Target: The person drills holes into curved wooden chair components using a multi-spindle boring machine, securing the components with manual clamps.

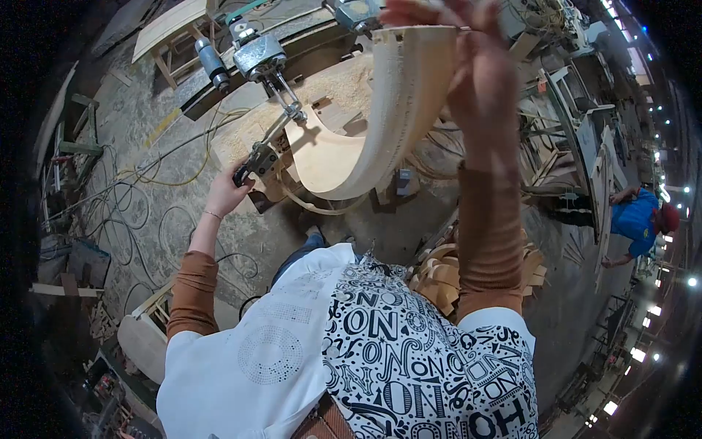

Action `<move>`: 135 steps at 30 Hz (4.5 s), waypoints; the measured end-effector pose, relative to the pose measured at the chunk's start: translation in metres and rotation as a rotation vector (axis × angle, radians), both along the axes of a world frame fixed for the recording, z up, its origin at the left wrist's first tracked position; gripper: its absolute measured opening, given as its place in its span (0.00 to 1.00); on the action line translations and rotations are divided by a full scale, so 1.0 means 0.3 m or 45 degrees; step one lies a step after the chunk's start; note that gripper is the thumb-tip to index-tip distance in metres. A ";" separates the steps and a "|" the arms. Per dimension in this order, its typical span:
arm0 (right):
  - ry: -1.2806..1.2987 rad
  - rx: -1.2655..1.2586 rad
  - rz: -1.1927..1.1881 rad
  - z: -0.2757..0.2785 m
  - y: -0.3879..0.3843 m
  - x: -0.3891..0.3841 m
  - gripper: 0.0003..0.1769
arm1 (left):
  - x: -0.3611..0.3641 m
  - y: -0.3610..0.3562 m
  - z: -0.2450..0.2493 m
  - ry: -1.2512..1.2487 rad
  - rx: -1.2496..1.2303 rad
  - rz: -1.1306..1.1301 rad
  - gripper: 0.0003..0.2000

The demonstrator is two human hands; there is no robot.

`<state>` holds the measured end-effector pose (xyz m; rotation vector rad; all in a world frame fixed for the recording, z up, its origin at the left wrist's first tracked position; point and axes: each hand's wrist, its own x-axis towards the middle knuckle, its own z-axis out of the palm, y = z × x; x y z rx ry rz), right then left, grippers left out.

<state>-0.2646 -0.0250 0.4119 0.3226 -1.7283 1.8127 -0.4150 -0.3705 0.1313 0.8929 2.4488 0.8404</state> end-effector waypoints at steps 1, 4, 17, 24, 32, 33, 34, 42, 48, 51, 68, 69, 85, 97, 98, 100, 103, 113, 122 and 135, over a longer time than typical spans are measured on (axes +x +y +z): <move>-0.117 0.011 -0.094 0.066 -0.030 0.022 0.36 | 0.003 -0.003 0.007 0.029 0.010 -0.001 0.28; -0.200 0.496 -0.345 0.081 -0.028 0.037 0.33 | -0.010 -0.006 -0.011 0.017 -0.003 -0.022 0.27; -0.169 0.955 -0.545 0.103 -0.112 -0.016 0.28 | -0.020 0.004 0.034 -0.156 -0.139 -0.029 0.24; -0.091 1.311 -0.569 0.106 -0.084 -0.009 0.11 | -0.036 0.018 0.083 -0.204 -0.201 -0.092 0.24; -0.175 1.336 -0.833 0.087 -0.126 0.010 0.08 | -0.038 0.037 0.082 -0.219 -0.061 -0.101 0.27; -0.218 1.335 -0.805 0.098 -0.129 0.012 0.08 | -0.039 0.038 0.083 -0.229 -0.085 -0.102 0.28; -0.260 1.330 -0.772 0.100 -0.130 0.012 0.07 | -0.039 0.034 0.085 -0.239 -0.113 -0.099 0.28; -0.020 1.326 -0.749 0.046 -0.084 0.005 0.14 | -0.036 0.028 0.087 -0.214 -0.123 -0.074 0.31; 0.000 1.323 -0.717 0.054 -0.073 0.007 0.15 | -0.034 0.034 0.102 -0.234 -0.168 -0.089 0.30; -0.056 1.284 -0.702 0.059 -0.077 0.019 0.16 | -0.030 0.028 0.101 -0.246 -0.170 -0.086 0.29; -0.149 1.338 -0.538 0.111 -0.058 0.008 0.11 | -0.027 0.023 0.074 -0.166 -0.171 -0.076 0.29; -0.161 1.325 -0.542 0.111 -0.060 0.009 0.11 | -0.030 0.024 0.074 -0.166 -0.172 -0.079 0.29; -0.050 1.292 -0.648 0.059 -0.068 -0.022 0.14 | -0.054 0.044 0.097 -0.241 -0.132 -0.080 0.29; -0.082 1.279 -0.680 0.068 -0.075 -0.019 0.16 | -0.049 0.034 0.090 -0.196 -0.154 -0.058 0.31; -0.072 1.289 -0.638 0.069 -0.066 -0.011 0.15 | -0.048 0.033 0.092 -0.214 -0.176 -0.066 0.31; -0.053 1.298 -0.589 0.071 -0.056 0.002 0.15 | -0.044 0.033 0.099 -0.229 -0.197 -0.062 0.32; -0.070 1.296 -0.532 0.080 -0.058 -0.013 0.15 | -0.057 0.035 0.099 -0.245 -0.199 -0.075 0.32; -0.013 1.259 -0.619 0.067 -0.072 -0.016 0.14 | -0.066 0.029 0.098 -0.203 -0.196 -0.061 0.30; -0.038 1.256 -0.702 0.061 -0.085 -0.004 0.14 | -0.069 0.021 0.092 -0.200 -0.195 -0.096 0.29; -0.069 1.304 -0.630 0.077 -0.072 -0.005 0.15 | -0.077 0.019 0.084 -0.204 -0.183 -0.099 0.29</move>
